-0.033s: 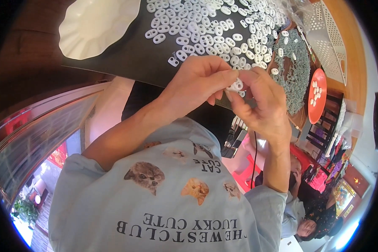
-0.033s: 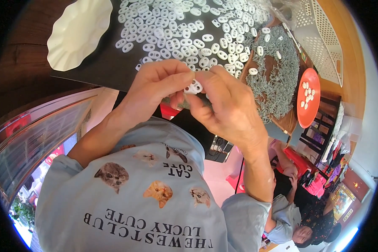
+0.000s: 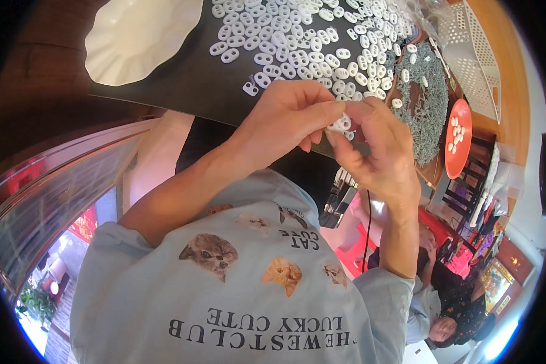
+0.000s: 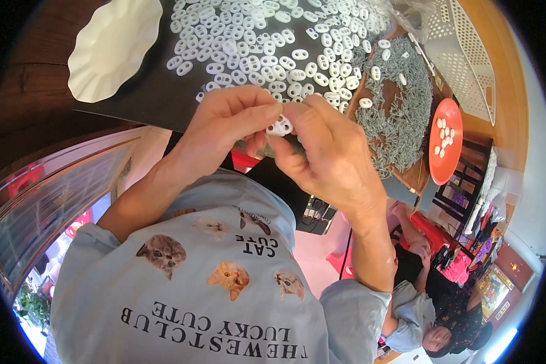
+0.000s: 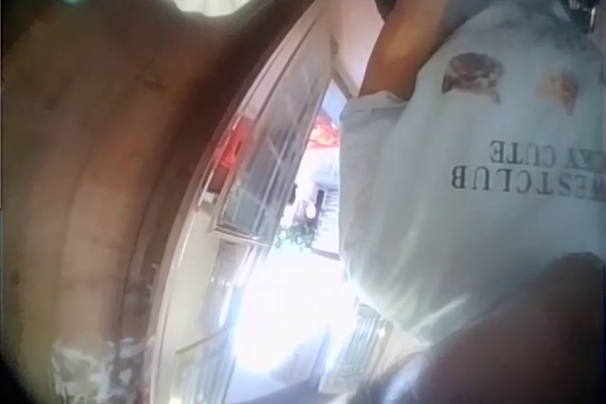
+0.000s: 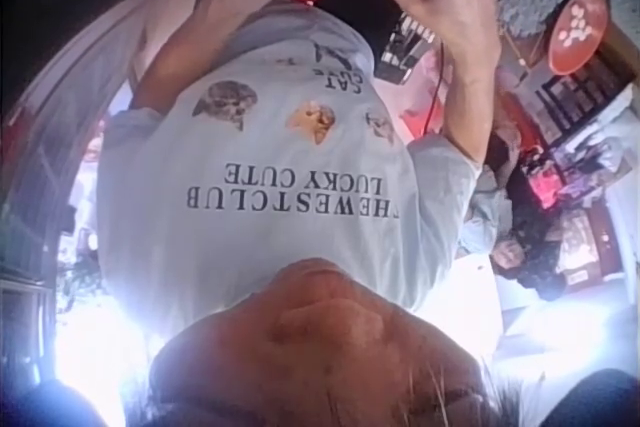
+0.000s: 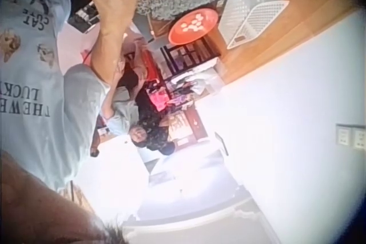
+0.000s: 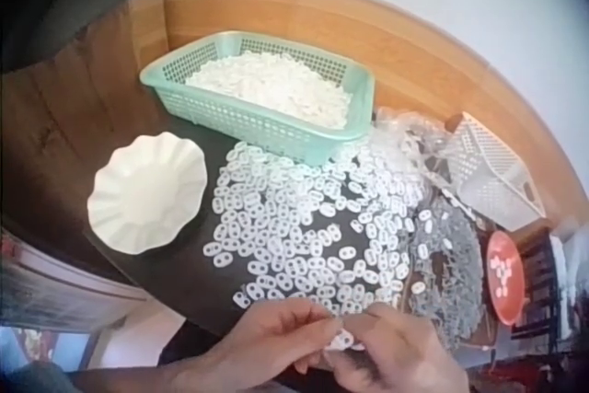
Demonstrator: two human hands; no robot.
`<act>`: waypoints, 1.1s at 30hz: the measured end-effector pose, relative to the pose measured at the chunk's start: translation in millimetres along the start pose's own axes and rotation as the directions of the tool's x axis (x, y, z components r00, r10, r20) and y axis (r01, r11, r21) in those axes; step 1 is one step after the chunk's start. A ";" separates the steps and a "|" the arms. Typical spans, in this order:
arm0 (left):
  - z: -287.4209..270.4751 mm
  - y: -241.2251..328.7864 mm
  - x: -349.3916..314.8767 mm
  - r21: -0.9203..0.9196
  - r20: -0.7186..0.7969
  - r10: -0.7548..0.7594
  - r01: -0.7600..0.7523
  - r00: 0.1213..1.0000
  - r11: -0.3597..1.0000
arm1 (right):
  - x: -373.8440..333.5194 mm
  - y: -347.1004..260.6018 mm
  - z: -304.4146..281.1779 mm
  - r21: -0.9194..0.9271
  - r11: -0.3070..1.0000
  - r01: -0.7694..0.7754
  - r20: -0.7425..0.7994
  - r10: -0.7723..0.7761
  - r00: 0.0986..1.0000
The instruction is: The recorder is sorting and inspecting small white plastic components on a table.
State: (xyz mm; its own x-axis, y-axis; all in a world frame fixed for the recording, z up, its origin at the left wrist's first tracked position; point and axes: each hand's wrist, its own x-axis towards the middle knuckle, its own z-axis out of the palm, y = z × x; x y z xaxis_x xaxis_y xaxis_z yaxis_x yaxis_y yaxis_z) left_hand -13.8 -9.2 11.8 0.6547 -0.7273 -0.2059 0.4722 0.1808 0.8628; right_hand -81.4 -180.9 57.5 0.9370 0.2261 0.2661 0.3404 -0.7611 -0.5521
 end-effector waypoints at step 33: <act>-0.4 12.5 -1.7 0.119 0.134 -0.037 0.021 0.990 0.993 | -20.1 -18.0 6.1 0.729 0.436 -0.527 0.178 0.624 0.761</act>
State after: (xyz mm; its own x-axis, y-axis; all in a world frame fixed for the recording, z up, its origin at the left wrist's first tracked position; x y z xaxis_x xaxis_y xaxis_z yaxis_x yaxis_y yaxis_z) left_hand -8.8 -5.5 22.7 0.5517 -0.8158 -0.1735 0.4122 0.0858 0.9070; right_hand -105.8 -168.0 57.2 0.9395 -0.1945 -0.2821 -0.2891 -0.0077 -0.9573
